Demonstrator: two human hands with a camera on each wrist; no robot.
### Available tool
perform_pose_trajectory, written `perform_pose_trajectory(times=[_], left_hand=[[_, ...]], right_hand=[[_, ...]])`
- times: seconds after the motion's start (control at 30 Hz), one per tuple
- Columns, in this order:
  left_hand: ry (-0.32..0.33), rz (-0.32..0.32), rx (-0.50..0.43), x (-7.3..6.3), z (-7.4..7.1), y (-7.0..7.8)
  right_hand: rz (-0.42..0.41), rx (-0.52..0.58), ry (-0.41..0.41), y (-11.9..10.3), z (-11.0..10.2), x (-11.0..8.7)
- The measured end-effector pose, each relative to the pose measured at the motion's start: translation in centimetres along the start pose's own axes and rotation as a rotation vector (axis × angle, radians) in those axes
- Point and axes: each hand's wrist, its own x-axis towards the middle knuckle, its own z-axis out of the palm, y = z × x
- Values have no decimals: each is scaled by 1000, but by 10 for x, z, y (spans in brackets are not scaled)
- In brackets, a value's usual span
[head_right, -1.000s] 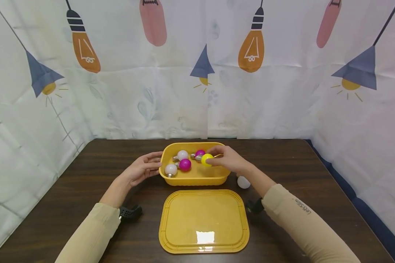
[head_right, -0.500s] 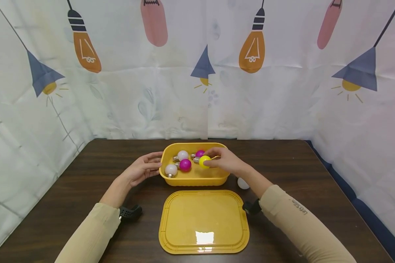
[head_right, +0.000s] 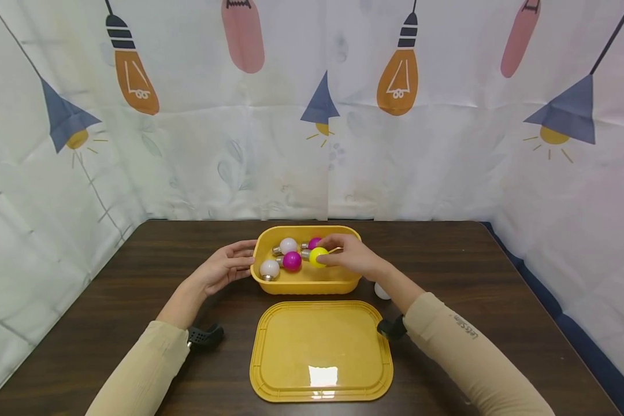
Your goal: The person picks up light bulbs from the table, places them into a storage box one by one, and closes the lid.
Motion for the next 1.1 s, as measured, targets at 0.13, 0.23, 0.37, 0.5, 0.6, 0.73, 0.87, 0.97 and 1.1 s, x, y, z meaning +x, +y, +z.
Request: perform_pose_trajectory(times=[0.13,0.23,0.37,0.5,0.6,0.73,0.87,0.97,1.1], left_hand=[[5,-5,-4,1,1,0],[0,2,4,0,1,-1],[-7,10,8,0,0,-2],[-9,12,8,0,0,-2],[-6,8,7,0,0,-2],[-3,7,9,1,0,-2],[-1,6,13,1,0,-2],[3,4,13,0,0,-2],[4,1,13,0,0,-2]], right_hand=[[13,-7,8,-1,2,1],[18,-2,12,-2,4,2],[20,1,5,-3,7,3],[21,-12,0,-3,9,5],[19,-24,1,-4,10,6],[16,-47,8,-3,12,7],[27,-44,10,-2,14,9],[36,-20,5,-2,15,10],[24,-9,0,-2,16,12]])
